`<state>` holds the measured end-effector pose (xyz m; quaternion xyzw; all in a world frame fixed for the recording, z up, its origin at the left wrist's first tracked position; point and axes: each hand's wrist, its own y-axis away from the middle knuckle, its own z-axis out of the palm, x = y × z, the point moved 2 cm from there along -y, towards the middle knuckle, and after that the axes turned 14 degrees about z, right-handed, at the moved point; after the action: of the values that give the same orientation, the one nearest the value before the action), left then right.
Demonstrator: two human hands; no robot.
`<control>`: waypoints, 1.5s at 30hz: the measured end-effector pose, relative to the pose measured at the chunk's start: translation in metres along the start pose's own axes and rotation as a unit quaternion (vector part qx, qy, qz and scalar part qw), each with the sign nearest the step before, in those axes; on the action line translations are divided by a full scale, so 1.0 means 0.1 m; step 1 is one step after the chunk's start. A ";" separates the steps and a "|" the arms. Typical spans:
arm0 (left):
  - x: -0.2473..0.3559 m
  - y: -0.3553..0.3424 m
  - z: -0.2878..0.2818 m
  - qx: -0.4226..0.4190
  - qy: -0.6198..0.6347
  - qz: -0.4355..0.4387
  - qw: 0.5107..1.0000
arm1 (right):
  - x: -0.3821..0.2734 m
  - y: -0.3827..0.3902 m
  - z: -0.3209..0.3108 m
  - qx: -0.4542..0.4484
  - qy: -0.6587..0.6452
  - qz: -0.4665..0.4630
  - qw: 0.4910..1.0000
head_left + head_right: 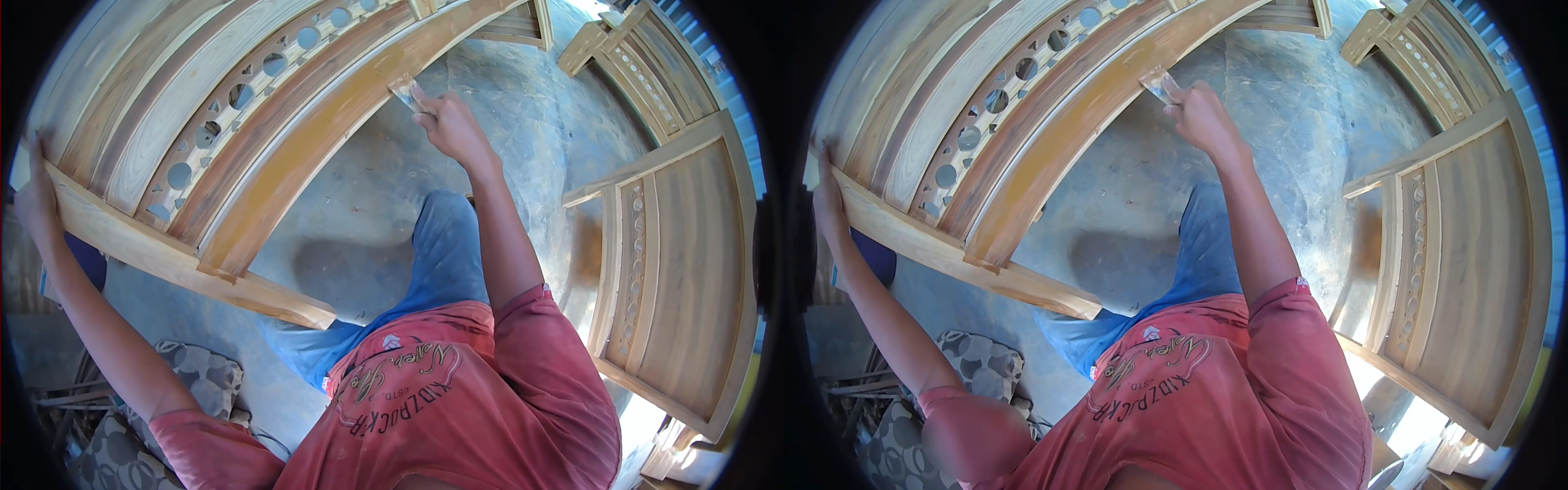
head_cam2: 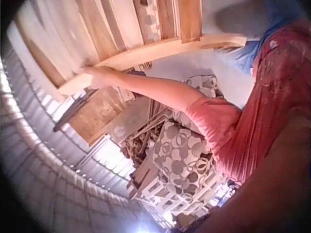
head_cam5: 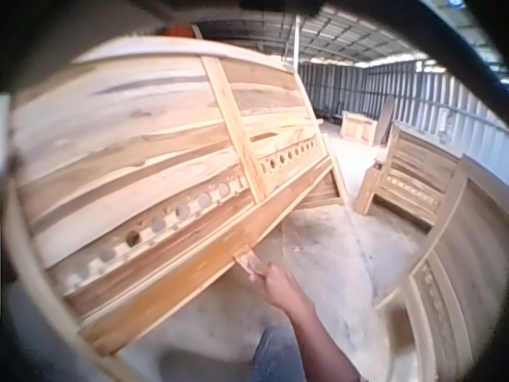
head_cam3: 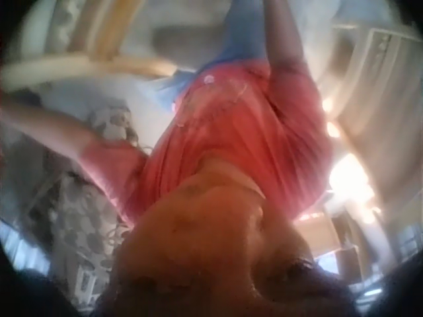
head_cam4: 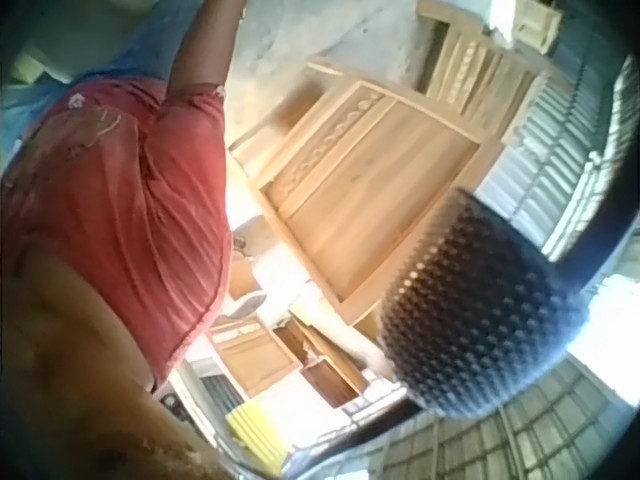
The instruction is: Varnishing a large wooden furniture frame with a brush.
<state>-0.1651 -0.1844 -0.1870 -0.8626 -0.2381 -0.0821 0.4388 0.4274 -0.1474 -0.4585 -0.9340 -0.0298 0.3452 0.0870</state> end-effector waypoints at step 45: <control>0.07 -0.04 0.06 0.010 -0.020 -0.003 1.000 | -0.57 0.46 0.48 0.039 -0.198 -0.047 0.978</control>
<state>-0.1613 -0.1756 -0.1848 -0.8590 -0.2499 -0.0638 0.4423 0.3527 -0.1920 -0.4665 -0.8408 -0.0766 0.5196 0.1314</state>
